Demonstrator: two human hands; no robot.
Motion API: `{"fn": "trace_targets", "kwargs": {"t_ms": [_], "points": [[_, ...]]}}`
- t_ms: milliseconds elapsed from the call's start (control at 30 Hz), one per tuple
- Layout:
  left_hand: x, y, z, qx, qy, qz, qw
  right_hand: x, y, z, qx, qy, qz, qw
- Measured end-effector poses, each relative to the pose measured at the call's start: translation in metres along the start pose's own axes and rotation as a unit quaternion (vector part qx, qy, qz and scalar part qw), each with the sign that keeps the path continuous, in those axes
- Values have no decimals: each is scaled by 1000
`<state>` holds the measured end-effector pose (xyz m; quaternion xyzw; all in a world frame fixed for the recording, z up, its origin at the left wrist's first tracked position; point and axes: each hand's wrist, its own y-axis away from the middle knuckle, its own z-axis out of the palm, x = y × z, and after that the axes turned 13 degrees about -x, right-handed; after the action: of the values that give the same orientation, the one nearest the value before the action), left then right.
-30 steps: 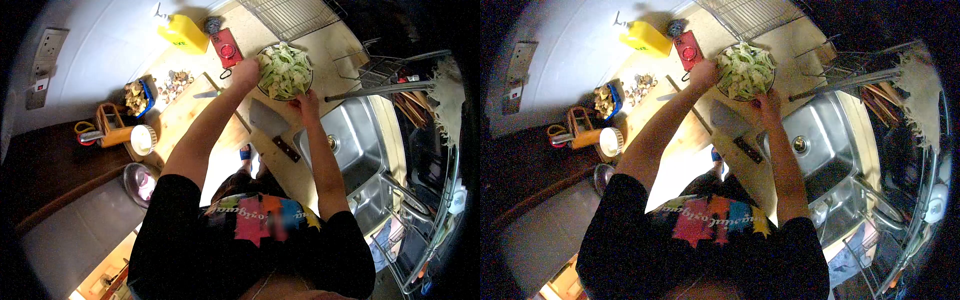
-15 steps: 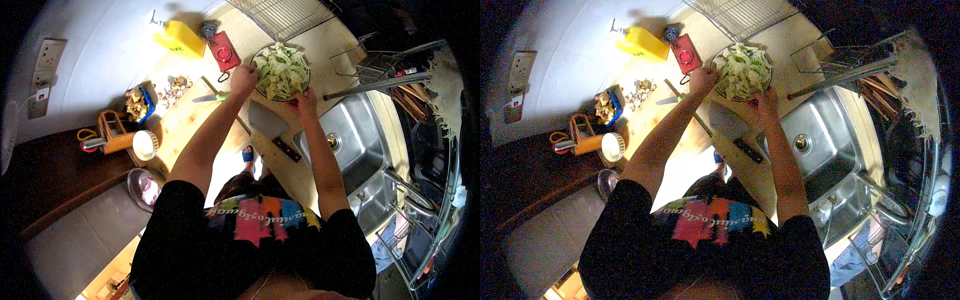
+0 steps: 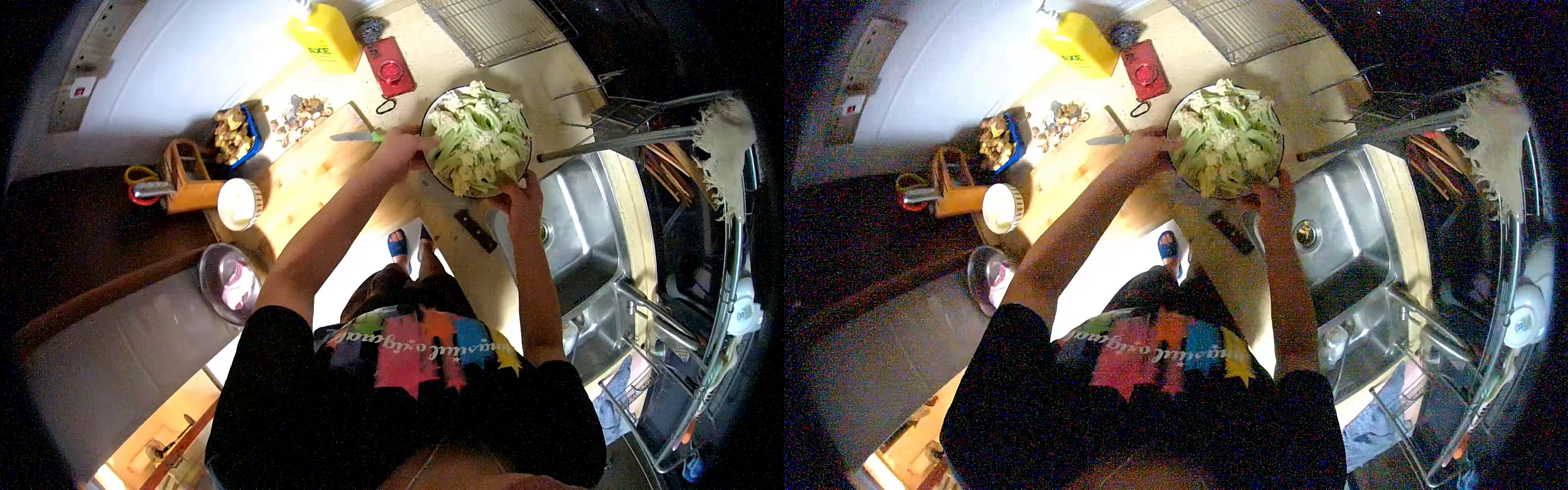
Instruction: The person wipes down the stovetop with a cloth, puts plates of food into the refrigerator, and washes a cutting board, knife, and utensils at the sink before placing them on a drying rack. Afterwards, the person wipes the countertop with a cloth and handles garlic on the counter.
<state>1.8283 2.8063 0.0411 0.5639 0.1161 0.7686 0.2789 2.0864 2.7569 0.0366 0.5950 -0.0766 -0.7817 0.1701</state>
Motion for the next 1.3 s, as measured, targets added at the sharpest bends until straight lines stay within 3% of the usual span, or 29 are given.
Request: {"fn": "trace_targets", "kwargs": {"t_ms": [33,67,233,300,433,533,600,700,900,1067,1300], "points": [[-4,12,-3,-62,6,-3,998,-6,12,8,-2,3,-1,1000],[-3,32,5,-69,111,37,991,-12,24,18,-2,-3,-1,1000],[-20,117,-4,-77,186,89,975,-11,73,47,-26,74,58,995],[-21,160,-4,-75,234,47,968,-11,95,65,-18,60,48,997],[-49,231,-24,-90,202,39,975,-6,130,91,-102,117,50,987],[-78,279,-27,-90,226,104,964,9,135,96,-207,216,-27,954],[-96,309,-27,-97,246,128,956,2,145,115,-274,150,36,949],[-136,350,-17,-34,278,176,944,-23,165,151,-334,178,123,917],[-141,406,53,123,372,251,885,-33,147,168,-485,183,171,838],[-119,410,94,183,455,313,814,-50,119,191,-554,187,227,779],[-136,400,108,238,485,313,781,-40,102,204,-591,180,272,738]]}}
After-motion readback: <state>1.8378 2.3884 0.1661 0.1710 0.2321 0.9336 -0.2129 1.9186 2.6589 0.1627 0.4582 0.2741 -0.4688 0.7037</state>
